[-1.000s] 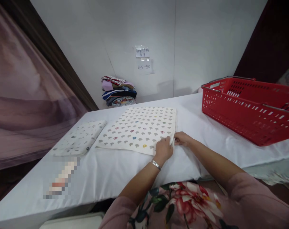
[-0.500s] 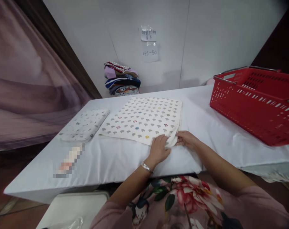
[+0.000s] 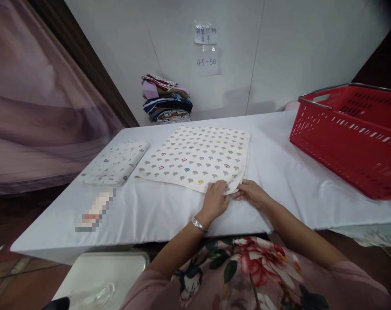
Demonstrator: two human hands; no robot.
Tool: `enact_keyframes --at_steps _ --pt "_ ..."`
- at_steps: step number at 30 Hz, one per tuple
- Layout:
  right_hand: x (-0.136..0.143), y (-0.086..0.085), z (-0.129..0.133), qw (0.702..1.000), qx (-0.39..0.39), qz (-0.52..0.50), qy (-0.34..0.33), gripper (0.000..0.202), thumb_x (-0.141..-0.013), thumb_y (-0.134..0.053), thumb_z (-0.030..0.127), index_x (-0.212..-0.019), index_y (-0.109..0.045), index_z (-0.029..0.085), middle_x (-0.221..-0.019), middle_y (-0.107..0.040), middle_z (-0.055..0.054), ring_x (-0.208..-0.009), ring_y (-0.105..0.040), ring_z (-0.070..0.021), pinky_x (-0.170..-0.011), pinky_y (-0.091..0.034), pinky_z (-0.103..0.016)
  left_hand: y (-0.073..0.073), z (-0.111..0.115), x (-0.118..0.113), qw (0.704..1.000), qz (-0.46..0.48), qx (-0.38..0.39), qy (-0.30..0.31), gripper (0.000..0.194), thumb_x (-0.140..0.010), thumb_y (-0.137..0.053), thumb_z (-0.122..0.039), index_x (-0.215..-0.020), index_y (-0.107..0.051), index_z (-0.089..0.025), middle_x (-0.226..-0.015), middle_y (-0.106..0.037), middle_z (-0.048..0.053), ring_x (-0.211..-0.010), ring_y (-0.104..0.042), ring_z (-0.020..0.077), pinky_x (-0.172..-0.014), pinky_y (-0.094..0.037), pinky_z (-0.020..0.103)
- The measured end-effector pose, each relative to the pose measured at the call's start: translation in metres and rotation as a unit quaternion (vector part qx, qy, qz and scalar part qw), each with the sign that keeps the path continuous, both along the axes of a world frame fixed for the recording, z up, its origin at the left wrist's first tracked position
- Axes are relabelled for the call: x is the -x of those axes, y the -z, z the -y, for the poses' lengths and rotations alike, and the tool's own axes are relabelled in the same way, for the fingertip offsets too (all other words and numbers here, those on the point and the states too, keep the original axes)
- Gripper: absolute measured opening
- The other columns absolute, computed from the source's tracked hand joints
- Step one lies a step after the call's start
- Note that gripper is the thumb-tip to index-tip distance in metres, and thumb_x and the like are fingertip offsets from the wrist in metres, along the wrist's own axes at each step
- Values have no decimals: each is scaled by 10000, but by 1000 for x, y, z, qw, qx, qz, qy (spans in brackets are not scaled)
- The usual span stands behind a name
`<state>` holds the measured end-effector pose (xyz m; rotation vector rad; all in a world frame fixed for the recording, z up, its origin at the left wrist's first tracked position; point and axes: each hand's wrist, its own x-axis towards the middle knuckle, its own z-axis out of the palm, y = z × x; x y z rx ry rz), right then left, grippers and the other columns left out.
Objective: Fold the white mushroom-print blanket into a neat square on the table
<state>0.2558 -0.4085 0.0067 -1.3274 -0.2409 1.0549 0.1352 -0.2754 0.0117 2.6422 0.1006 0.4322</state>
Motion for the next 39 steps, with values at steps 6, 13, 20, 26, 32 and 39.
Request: enact_keyframes --at_steps 6,13,20,26,32,39 --pt "5 4 5 998 -62 27 -5 267 -743 -663 289 -956 -625 134 -797 -705 -90 -647 -666 -148 -534 -535 -200 1 0 1 999 35 37 13 200 -836 -481 -208 -1023 -549 -212 -1048 -612 53 -1031 -537 188 -893 -405 357" --pt "4 5 6 997 -68 26 -7 252 -724 -681 276 -923 -648 126 -790 -703 -88 -626 -658 -137 -514 -525 -192 4 4 -5 993 106 54 -5 196 -889 -445 -221 -997 -608 -218 -1017 -646 28 -966 -565 159 -848 -433 326" --pt "3 3 10 995 -80 38 -35 351 -686 -701 312 -975 -648 121 -758 -692 -69 -531 -617 -108 -404 -439 -155 5 9 1 997 80 -19 -4 250 -877 -472 -236 -1103 -578 -219 -1078 -625 51 -1012 -545 184 -874 -412 356" --pt "3 7 11 991 -106 52 -59 420 -664 -686 289 -1055 -638 144 -901 -696 -85 -498 -586 -96 -405 -433 -184 4 7 -3 998 43 -52 -7 273 -857 -513 -254 -1125 -552 -217 -1033 -638 46 -958 -563 191 -841 -413 350" --pt "-2 12 17 983 -39 111 143 266 -649 -635 259 -891 -683 161 -959 -686 -99 -624 -622 -141 -480 -456 -232 -17 -16 -20 996 55 -55 -51 238 -903 -414 -231 -1058 -593 -213 -893 -664 25 -836 -591 175 -742 -425 313" --pt "-6 21 30 863 73 485 118 254 -723 -496 212 -909 -669 204 -900 -661 -43 -743 -593 -166 -684 -484 -320 -45 -28 -35 990 104 -49 -84 255 -926 -358 -242 -1033 -586 -200 -877 -654 34 -813 -583 169 -707 -417 295"
